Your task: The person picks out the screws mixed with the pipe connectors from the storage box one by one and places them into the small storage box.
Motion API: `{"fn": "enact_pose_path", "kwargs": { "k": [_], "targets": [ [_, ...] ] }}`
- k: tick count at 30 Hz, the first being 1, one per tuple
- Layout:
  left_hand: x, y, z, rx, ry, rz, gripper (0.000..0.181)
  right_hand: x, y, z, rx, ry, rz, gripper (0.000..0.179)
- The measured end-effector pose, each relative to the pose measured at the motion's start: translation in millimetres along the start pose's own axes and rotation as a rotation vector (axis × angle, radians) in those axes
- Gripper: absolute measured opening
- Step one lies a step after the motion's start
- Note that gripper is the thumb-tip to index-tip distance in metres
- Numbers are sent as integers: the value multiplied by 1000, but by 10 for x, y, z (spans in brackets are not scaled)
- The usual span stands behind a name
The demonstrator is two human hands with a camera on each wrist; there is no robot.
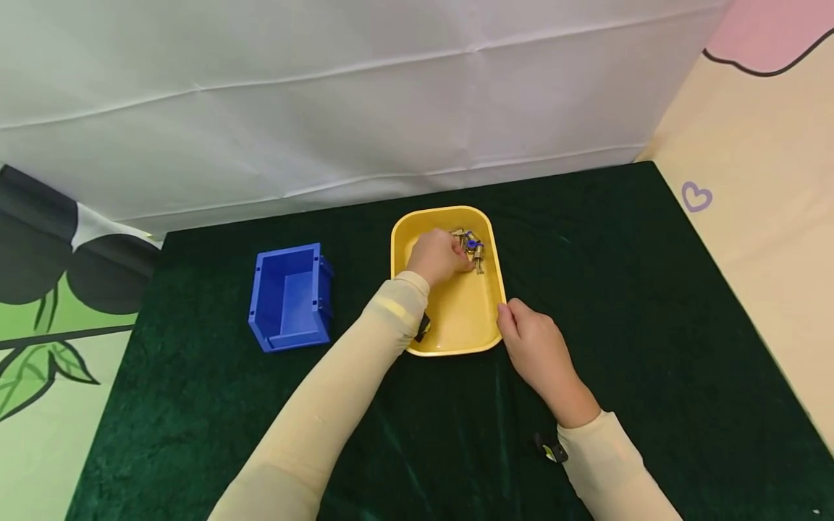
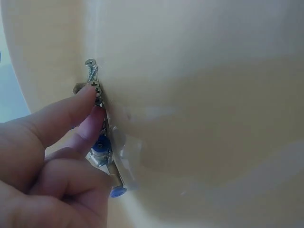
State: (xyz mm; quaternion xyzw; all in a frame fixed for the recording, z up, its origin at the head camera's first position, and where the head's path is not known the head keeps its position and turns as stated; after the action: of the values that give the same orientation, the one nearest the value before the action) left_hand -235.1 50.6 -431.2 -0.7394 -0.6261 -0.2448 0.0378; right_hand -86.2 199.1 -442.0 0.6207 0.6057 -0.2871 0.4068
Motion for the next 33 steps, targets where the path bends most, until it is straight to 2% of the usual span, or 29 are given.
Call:
{"fn": "enact_pose_path", "kwargs": {
  "k": [5, 12, 18, 24, 29, 33],
  "targets": [
    [-39, -13, 4, -16, 18, 3, 34, -1, 4, 9, -13, -4, 16, 38],
    [-62, 10, 17, -10, 52, -33, 39, 0, 20, 29, -24, -10, 19, 39],
    [-79, 3, 16, 8, -16, -45, 38, -2, -16, 31, -35, -5, 6, 38],
    [-78, -13, 38, -13, -82, -87, 22, 20, -26, 7, -46, 7, 3, 41],
    [12, -22, 39, 13, -165, -81, 21, 58, -43, -49, -30, 19, -15, 40],
    [98, -23, 61, -1, -181, -62, 22, 113, -16, -103, -4, 27, -14, 41]
  ]
}}
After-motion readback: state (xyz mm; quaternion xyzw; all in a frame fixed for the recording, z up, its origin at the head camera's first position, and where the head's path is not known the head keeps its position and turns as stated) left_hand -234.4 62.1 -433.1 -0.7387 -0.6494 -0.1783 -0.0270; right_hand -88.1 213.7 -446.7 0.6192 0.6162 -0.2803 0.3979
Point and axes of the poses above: each hand's wrist, its own y-axis away from the middle knuckle, its own z-axis out of the palm, x = y × z, the point moved 4 cm from there along -y, towards the middle knuckle, and after that the axes turned 11 degrees about -y, right-handed, at the moved point
